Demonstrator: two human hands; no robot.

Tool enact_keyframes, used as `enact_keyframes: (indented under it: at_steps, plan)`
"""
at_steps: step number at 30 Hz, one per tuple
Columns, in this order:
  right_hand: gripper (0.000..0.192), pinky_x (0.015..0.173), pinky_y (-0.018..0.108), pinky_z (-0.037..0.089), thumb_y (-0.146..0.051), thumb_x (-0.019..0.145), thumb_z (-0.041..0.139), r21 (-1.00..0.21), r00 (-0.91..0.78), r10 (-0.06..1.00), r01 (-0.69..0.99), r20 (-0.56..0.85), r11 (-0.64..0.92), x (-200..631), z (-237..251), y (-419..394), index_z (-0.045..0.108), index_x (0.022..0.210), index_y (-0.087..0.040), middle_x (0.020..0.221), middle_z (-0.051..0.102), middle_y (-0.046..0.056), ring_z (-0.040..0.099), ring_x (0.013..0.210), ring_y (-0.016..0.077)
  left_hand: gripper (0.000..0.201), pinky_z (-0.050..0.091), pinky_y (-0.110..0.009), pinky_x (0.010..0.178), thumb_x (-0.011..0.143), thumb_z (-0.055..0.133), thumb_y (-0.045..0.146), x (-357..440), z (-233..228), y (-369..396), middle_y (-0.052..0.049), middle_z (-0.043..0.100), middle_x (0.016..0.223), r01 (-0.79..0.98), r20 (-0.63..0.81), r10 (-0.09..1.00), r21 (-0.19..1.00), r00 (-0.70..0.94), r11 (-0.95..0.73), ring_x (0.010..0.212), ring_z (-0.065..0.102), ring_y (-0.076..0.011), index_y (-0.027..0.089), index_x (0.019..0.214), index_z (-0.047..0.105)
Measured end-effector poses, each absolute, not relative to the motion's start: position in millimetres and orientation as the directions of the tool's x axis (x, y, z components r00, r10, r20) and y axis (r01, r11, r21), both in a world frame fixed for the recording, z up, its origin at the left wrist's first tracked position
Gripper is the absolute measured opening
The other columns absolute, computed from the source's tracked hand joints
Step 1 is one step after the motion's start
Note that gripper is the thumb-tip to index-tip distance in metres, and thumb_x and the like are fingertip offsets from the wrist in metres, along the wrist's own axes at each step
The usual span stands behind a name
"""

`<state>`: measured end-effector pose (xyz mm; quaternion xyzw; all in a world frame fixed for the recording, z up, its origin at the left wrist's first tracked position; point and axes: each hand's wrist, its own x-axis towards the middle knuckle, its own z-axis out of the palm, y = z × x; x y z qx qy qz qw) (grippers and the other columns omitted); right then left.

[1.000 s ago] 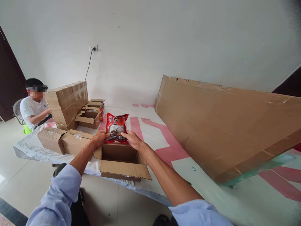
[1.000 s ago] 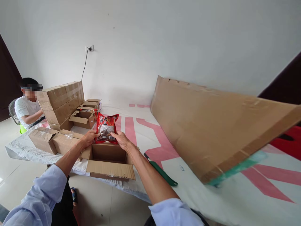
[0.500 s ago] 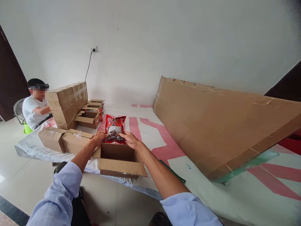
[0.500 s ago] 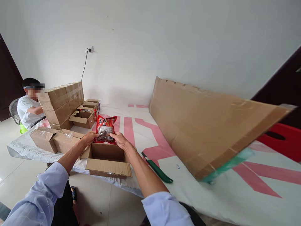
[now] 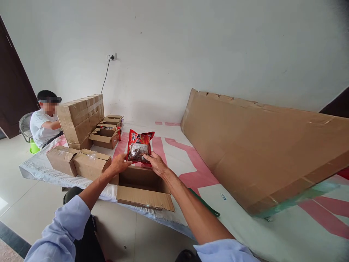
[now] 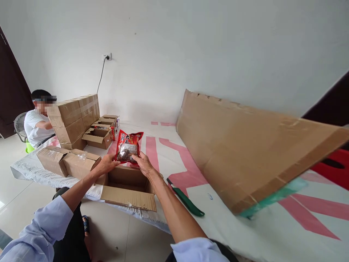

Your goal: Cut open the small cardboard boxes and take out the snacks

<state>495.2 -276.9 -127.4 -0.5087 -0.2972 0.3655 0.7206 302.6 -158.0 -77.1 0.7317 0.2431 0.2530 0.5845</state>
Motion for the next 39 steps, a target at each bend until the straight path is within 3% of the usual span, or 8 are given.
enact_keyframes:
  at_steps: [3, 6, 11, 16, 20, 27, 33, 39]
  plan:
    - [0.045, 0.063, 0.035, 0.068, -0.040, 0.069, 0.090, -0.950, 0.638, 0.769, -0.212, 0.043, 0.229, 501.9, -130.2, -281.3, 0.069, 0.106, -0.024, 0.100, 0.078, 0.002, 0.074, 0.083, 0.0201, 0.021, 0.046, -0.044, 0.116, 0.084, 0.082, 0.029, 281.7, -67.6, -184.4, -0.012, 0.075, 0.125, 0.335, 0.191, 0.570, 0.646, 0.799, -0.686, 0.132, 0.062, -0.0345, 0.019, 0.101, 0.076]
    - [0.045, 0.054, 0.028, 0.064, -0.043, 0.067, 0.090, -0.950, 0.700, 0.712, -0.189, 0.048, 0.250, 506.7, -132.8, -283.1, 0.066, 0.100, -0.023, 0.099, 0.076, 0.002, 0.072, 0.080, 0.0184, 0.034, 0.051, -0.045, 0.111, 0.095, 0.073, 0.050, 267.3, -60.5, -210.9, -0.016, 0.075, 0.127, 0.289, 0.090, 0.316, 0.231, 0.944, -0.929, 0.125, 0.068, -0.0349, 0.018, 0.105, 0.077]
    - [0.049, 0.051, 0.026, 0.062, -0.049, 0.064, 0.090, -0.952, 0.753, 0.654, -0.138, 0.078, 0.272, 505.4, -134.5, -286.6, 0.063, 0.096, -0.023, 0.097, 0.074, 0.002, 0.071, 0.079, 0.0175, 0.047, 0.058, -0.044, 0.099, 0.094, 0.072, 0.062, 268.9, -53.8, -242.4, -0.014, 0.080, 0.120, 0.158, -0.176, 0.135, 0.123, 0.975, -0.980, 0.116, 0.075, -0.0352, 0.020, 0.116, 0.077]
    - [0.055, 0.048, 0.025, 0.059, -0.053, 0.058, 0.091, -0.958, 0.796, 0.596, -0.078, 0.108, 0.277, 509.6, -132.1, -293.4, 0.065, 0.096, -0.022, 0.090, 0.072, 0.001, 0.069, 0.074, 0.0166, 0.021, 0.060, -0.038, 0.083, 0.097, 0.068, 0.029, 285.0, -46.0, -261.4, -0.012, 0.081, 0.115, 0.072, -0.302, 0.056, 0.043, 0.952, -0.996, 0.111, 0.078, -0.0326, 0.023, 0.115, 0.076]
    - [0.058, 0.048, 0.025, 0.059, -0.054, 0.055, 0.093, -0.958, 0.853, 0.502, -0.011, 0.141, 0.288, 533.4, -120.9, -303.0, 0.065, 0.094, -0.022, 0.085, 0.072, 0.000, 0.068, 0.066, 0.0150, 0.021, 0.059, -0.038, 0.077, 0.094, 0.066, 0.014, 297.0, -35.6, -253.3, -0.013, 0.081, 0.102, 0.015, -0.222, 0.039, -0.111, 0.974, -0.994, 0.101, 0.080, -0.0325, 0.020, 0.112, 0.076]
    - [0.057, 0.044, 0.021, 0.055, -0.055, 0.063, 0.086, -0.964, 0.925, 0.299, 0.180, 0.234, 0.198, 593.6, -98.7, -316.6, 0.065, 0.105, -0.022, 0.092, 0.072, 0.002, 0.066, 0.065, 0.0131, 0.021, 0.051, -0.040, 0.094, 0.089, 0.065, 0.002, 305.9, -2.9, -166.0, -0.015, 0.081, 0.101, 0.038, 0.000, 0.041, -0.341, 0.999, -0.939, 0.107, 0.077, -0.0304, 0.016, 0.099, 0.076]
    - [0.039, 0.047, 0.024, 0.052, -0.046, 0.070, 0.076, -0.924, 0.767, 0.577, 0.379, 0.283, -0.051, 585.4, -119.6, -289.0, 0.073, 0.098, -0.018, 0.076, 0.071, 0.002, 0.063, 0.062, 0.0164, 0.022, 0.051, -0.036, 0.088, 0.093, 0.060, 0.008, 277.0, 11.9, -89.9, -0.014, 0.082, 0.109, 0.288, -0.032, 0.319, -0.352, 0.947, -0.891, 0.109, 0.076, -0.0289, 0.018, 0.100, 0.078]
    - [0.023, 0.068, 0.028, 0.055, -0.032, 0.080, 0.072, -0.811, 0.479, 0.828, 0.583, 0.292, -0.051, 547.7, -134.0, -221.6, 0.080, 0.099, -0.020, 0.083, 0.079, 0.001, 0.070, 0.077, 0.0200, 0.017, 0.049, -0.029, 0.074, 0.092, 0.065, 0.016, 240.9, 12.8, -64.4, -0.007, 0.082, 0.097, 0.392, -0.073, 0.427, -0.282, 0.901, -0.876, 0.100, 0.077, -0.0262, 0.026, 0.100, 0.078]
